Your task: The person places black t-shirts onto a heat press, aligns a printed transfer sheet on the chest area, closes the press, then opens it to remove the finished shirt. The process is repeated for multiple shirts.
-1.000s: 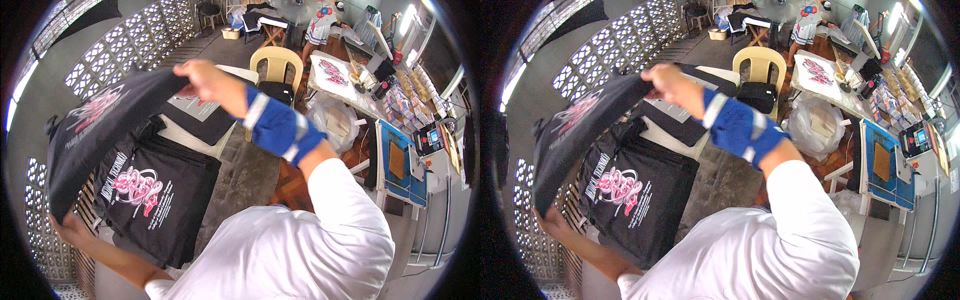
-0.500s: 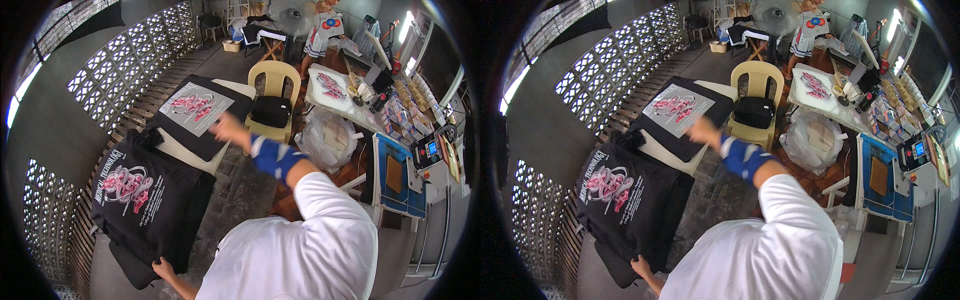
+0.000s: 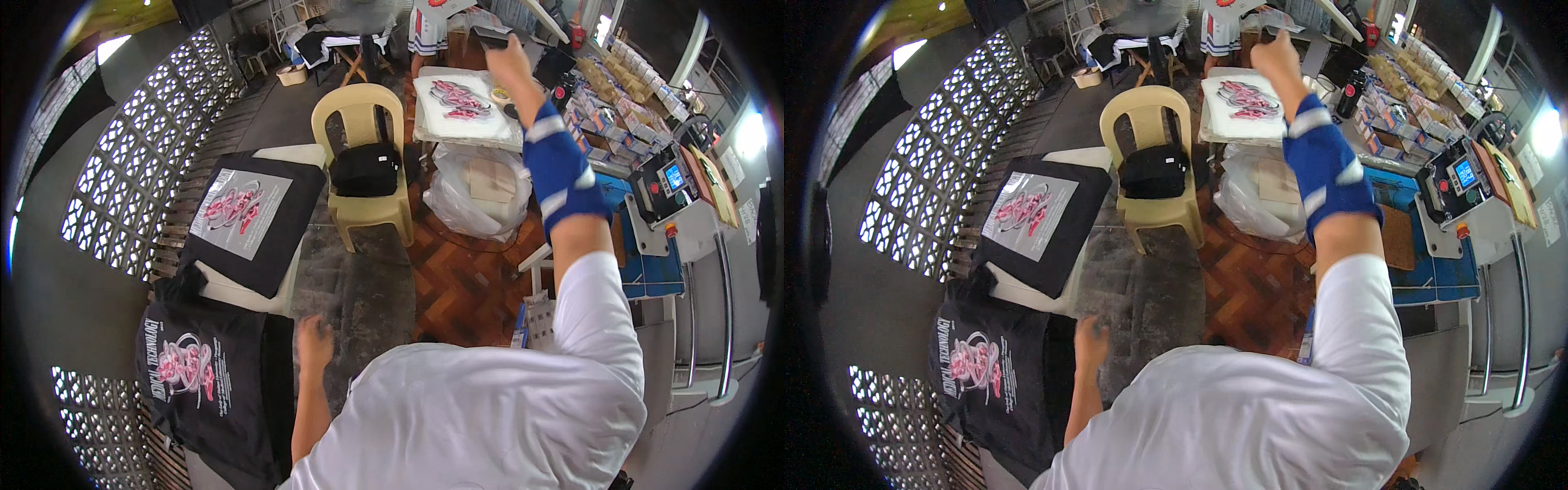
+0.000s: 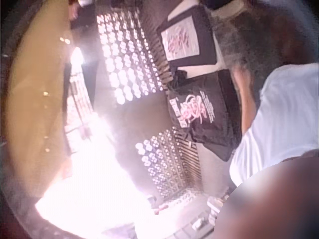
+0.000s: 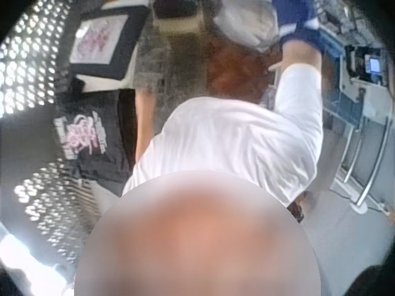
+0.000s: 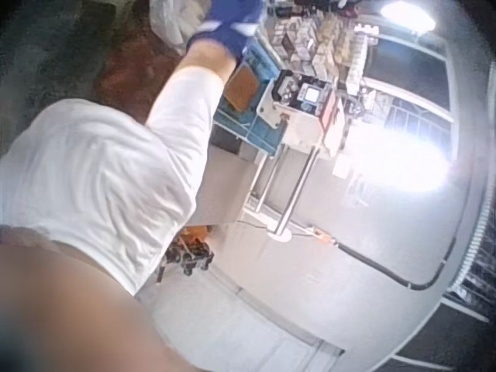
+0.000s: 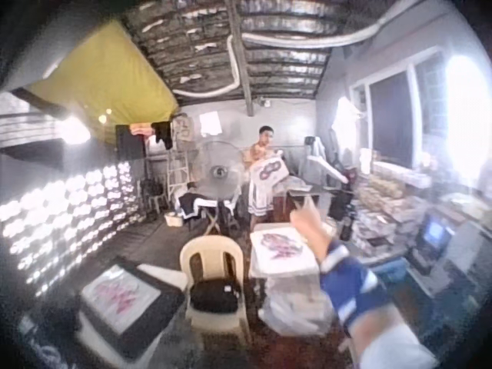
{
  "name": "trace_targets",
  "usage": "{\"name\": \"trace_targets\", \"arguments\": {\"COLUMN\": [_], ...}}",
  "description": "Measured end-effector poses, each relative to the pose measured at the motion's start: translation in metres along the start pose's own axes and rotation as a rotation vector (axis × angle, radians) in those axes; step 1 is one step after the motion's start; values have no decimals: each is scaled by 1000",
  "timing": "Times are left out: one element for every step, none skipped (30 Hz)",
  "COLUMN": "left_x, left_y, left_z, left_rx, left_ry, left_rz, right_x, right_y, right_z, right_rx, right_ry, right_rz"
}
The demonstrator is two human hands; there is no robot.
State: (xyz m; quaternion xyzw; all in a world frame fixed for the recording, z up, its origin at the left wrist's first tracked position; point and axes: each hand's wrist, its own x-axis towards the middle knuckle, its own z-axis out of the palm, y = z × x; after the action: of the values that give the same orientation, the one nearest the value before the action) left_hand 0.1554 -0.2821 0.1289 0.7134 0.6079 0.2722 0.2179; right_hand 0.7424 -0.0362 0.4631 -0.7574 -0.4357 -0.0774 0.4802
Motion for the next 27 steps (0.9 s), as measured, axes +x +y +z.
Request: {"name": "trace_targets", "arguments": {"left_x": [12,19,19,22,32,23,9,-6,20,37,56,51,62,78,100,118,134,155,181,203,220,232,247,257,267,283,298], "left_y": [12,17,24,31,41,28,7,-14,4,10,14,-30,-66,-83,-78,-70,-64,-55,-43,-33,-37,-56,-69,-77,-84,-121,-155], "left_z": [19,45,70,94,127,150,176,193,214,218,220,206,212,224,236,243,242,239,237,238,244,249,255,256,257,261,266], "left_rx": [-8,-28,-69,-115,-31,60,117,170,156,148,142,94,66,4,-61,-124,-180,-84,1,78,113,139,167,136,102,161,207], "left_ry": [-159,-318,-458,-599,-801,-964,-1069,-1164,-1192,-1196,-1202,-1270,-1378,-1467,-1474,-1491,-1510,-1495,-1458,-1406,-1354,-1290,-1229,-1176,-1120,-1183,-1186], "left_rz": [11,19,-62,-132,-40,-16,-47,-77,-5,6,20,4,55,124,110,89,60,96,131,156,205,245,293,191,94,382,701], "right_x": [-33,-71,-113,-163,-224,-306,-385,-460,-522,-550,-565,-560,-559,-536,-507,-487,-476,-468,-456,-442,-429,-408,-385,-363,-346,-322,-300], "right_y": [3,13,36,69,145,169,186,201,257,284,314,314,304,303,315,325,330,334,335,323,302,280,261,240,220,201,197], "right_z": [9,17,28,39,66,71,71,68,48,37,28,35,28,23,25,29,37,45,53,62,70,74,71,67,60,51,36], "right_rx": [37,69,126,87,126,88,15,-87,-229,-253,-236,-178,-210,-273,-308,-340,-298,-261,-228,-129,-33,63,40,15,-7,-142,-215], "right_ry": [-24,-49,-358,-533,-334,-526,-720,-909,-1121,-1405,-1575,-1604,-1411,-1188,-1201,-1217,-1016,-810,-606,-570,-532,-502,-467,-434,-404,-329,-243], "right_rz": [-112,-231,-70,-115,-375,-225,-75,30,81,-58,-207,-305,68,408,456,514,574,628,652,679,701,707,644,578,523,383,297]}}
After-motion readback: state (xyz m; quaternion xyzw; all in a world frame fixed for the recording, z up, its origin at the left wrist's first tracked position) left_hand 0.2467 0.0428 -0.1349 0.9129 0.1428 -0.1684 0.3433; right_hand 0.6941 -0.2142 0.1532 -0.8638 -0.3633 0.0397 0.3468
